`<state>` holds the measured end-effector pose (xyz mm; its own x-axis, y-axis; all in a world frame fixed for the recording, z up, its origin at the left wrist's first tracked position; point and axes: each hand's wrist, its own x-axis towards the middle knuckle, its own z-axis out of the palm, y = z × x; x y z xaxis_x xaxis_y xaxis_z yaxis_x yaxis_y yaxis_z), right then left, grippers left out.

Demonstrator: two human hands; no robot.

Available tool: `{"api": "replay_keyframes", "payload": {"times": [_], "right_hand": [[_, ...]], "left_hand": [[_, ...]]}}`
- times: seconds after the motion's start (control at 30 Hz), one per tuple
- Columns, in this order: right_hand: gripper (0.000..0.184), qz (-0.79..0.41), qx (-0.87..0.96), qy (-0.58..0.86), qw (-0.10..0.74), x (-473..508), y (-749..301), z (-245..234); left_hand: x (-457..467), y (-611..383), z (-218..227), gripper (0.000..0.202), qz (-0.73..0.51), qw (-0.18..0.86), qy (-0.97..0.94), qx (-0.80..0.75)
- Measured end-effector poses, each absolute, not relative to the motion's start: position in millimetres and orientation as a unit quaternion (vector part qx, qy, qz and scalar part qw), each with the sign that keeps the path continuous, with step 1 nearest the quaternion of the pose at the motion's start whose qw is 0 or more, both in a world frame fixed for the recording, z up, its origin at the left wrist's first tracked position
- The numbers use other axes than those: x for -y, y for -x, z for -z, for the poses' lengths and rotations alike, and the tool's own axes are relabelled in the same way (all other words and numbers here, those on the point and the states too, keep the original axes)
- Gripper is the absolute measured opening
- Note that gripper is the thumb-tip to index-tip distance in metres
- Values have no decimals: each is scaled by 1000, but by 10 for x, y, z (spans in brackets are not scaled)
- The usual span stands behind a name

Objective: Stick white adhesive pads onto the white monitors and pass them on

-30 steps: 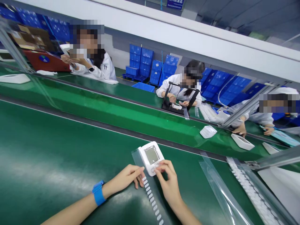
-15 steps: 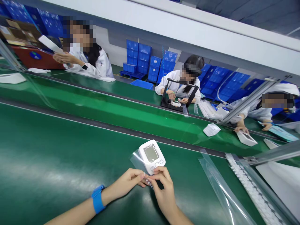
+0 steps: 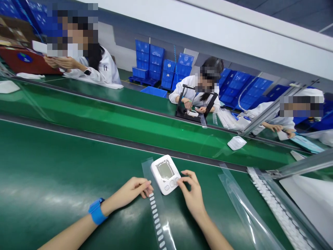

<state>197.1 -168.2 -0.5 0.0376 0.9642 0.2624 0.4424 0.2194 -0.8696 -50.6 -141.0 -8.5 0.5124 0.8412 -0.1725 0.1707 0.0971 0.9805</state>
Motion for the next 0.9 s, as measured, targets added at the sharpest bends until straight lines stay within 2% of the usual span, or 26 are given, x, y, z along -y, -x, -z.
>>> {"api": "replay_keyframes", "payload": {"times": [0.23,0.9], "right_hand": [[28,-419,580,524,461,1402,-2165,133],[20,-415,579,541,447,1430,-2059,47]], "left_hand": [[1418,518,98,49,-251,594,-648,-406],[1407,520,83,49,-245,599,-646,-405]]}}
